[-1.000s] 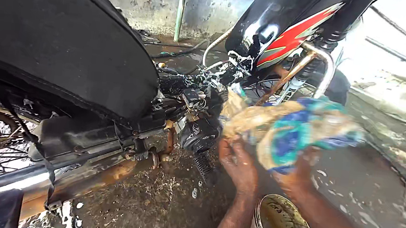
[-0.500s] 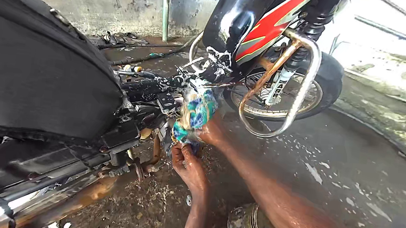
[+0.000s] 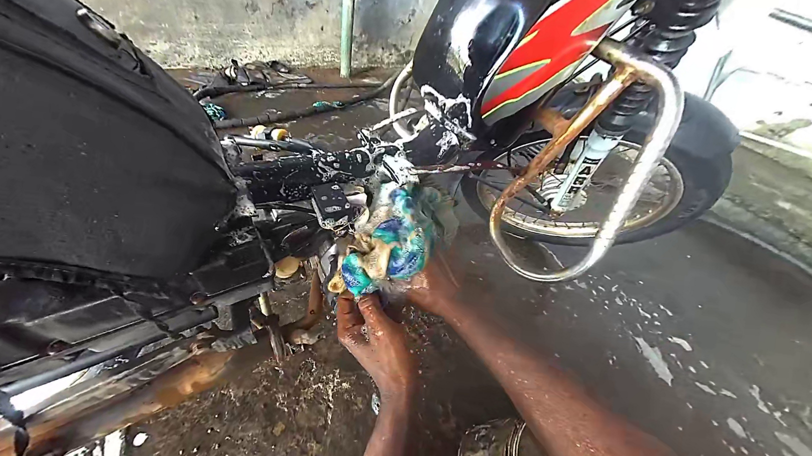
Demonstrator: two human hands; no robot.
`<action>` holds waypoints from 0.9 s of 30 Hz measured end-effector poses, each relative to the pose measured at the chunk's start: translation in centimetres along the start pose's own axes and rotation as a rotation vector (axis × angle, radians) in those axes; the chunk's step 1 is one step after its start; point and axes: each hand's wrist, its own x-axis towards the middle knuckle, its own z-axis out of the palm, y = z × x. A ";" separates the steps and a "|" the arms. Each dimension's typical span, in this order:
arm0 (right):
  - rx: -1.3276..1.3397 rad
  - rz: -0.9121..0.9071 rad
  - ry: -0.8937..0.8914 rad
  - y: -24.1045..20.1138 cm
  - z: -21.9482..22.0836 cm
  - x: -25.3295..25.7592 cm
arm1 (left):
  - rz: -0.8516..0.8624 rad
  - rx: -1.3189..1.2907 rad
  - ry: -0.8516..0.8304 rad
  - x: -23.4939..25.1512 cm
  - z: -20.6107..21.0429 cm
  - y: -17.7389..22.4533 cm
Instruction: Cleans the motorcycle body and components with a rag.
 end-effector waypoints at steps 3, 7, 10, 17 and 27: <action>-0.004 0.132 0.028 -0.5 1.2 0.1 | 0.013 -0.005 0.021 0.1 0.4 -0.2; -0.008 0.215 0.102 0.2 2.3 1.6 | 0.021 -0.045 -0.003 0.0 0.4 -0.7; -0.092 0.214 0.060 -0.1 1.4 3.2 | 0.035 -0.053 -0.027 -0.3 0.4 -0.9; -0.174 0.040 0.019 -0.2 1.3 -0.6 | 0.092 -0.073 0.063 -0.4 0.8 -0.8; 0.001 0.478 -0.215 -6.7 -6.2 2.3 | -0.209 -0.090 -0.045 -1.8 1.5 1.9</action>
